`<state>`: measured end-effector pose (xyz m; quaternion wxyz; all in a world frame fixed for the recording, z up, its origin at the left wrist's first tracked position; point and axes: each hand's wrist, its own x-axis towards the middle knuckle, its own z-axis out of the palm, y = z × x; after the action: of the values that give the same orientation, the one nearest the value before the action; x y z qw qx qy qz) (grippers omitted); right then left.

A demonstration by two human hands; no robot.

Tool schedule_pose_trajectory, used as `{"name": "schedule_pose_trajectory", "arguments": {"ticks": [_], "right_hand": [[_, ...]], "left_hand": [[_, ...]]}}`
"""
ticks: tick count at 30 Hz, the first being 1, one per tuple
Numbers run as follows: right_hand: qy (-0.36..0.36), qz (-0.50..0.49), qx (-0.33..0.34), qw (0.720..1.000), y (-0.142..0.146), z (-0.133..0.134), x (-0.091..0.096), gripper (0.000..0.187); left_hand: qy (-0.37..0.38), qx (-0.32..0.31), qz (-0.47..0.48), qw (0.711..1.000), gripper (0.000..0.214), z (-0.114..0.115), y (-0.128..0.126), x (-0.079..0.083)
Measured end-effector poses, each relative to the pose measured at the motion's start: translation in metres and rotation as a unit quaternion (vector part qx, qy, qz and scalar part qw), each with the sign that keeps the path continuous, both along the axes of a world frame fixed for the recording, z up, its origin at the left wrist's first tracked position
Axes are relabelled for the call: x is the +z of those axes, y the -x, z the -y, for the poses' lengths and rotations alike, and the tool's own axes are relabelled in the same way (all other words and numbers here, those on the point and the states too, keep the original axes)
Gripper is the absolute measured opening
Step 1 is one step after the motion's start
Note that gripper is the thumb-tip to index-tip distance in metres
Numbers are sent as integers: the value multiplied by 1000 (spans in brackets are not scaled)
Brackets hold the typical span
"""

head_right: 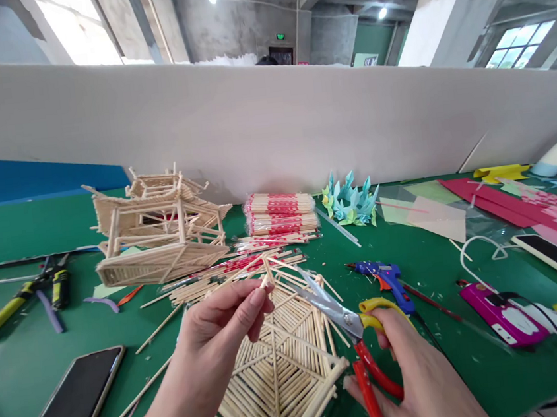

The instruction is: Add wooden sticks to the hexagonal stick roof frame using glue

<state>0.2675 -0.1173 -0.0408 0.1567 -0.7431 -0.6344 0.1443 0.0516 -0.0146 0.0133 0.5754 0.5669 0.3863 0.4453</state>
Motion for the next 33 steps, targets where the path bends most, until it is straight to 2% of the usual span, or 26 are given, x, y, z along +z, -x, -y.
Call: {"name": "schedule_pose_trajectory", "arguments": {"ticks": [8, 15, 19, 25, 29, 33], "right_hand": [[27, -100, -14, 995, -8, 2, -12, 65], [-44, 29, 41, 998, -1, -5, -14, 60], [-80, 95, 56, 991, -2, -5, -18, 65], [-31, 87, 58, 994, -3, -6, -24, 70], [-1, 69, 55, 996, 1, -7, -19, 67], [20, 33, 46, 998, 7, -9, -11, 68]], "left_hand": [[-3, 4, -10, 1000, 17, -4, -2, 1], [5, -8, 4, 1000, 17, -3, -7, -5], [8, -7, -3, 1000, 17, -2, -9, -8], [3, -30, -18, 999, 21, -1, -10, -13], [-8, -51, -17, 999, 29, 0, -11, -15], [14, -63, -21, 998, 28, 1, -12, -15]]}}
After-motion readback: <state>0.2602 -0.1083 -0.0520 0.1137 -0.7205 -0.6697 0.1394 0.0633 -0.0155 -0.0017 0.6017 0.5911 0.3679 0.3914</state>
